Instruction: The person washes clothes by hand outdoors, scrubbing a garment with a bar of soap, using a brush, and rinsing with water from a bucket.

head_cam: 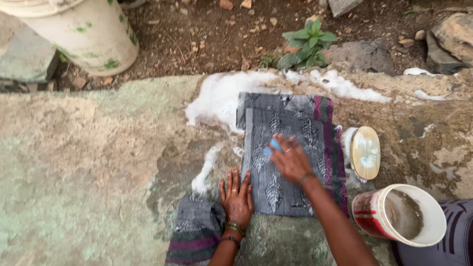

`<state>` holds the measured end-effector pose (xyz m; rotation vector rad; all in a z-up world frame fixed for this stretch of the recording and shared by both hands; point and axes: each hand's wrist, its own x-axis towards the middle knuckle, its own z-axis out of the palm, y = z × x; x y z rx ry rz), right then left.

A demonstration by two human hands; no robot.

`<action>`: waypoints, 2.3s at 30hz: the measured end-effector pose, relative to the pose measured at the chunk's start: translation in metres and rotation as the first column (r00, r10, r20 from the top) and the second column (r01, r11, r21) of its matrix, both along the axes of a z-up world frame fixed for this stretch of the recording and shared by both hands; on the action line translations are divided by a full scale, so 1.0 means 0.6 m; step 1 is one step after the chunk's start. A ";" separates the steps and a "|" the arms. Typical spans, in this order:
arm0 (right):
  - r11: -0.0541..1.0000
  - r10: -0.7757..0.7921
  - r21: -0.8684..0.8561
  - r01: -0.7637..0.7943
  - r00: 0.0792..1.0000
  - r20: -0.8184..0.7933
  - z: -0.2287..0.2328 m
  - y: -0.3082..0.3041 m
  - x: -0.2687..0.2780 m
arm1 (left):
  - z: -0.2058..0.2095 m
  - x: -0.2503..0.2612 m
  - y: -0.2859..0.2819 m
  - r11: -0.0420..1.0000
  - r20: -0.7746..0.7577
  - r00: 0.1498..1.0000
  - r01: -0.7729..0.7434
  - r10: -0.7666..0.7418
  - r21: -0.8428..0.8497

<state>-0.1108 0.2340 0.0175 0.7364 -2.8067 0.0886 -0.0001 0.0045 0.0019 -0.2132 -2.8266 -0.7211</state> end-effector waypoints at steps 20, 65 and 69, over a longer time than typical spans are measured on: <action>0.287 -0.840 -0.202 0.936 0.347 0.417 -0.036 0.191 -0.055 | 0.076 -0.236 0.109 0.982 0.345 0.926 -0.104 0.153 -0.158; -0.138 -0.786 -0.334 0.933 0.102 0.609 0.214 0.320 0.292 | 0.103 0.040 0.068 0.913 0.326 0.874 0.402 -0.359 -0.071; -0.329 -0.415 -0.367 0.870 0.216 0.884 0.117 0.370 0.250 | 0.057 0.065 0.053 0.880 0.271 0.873 0.453 -0.406 -0.140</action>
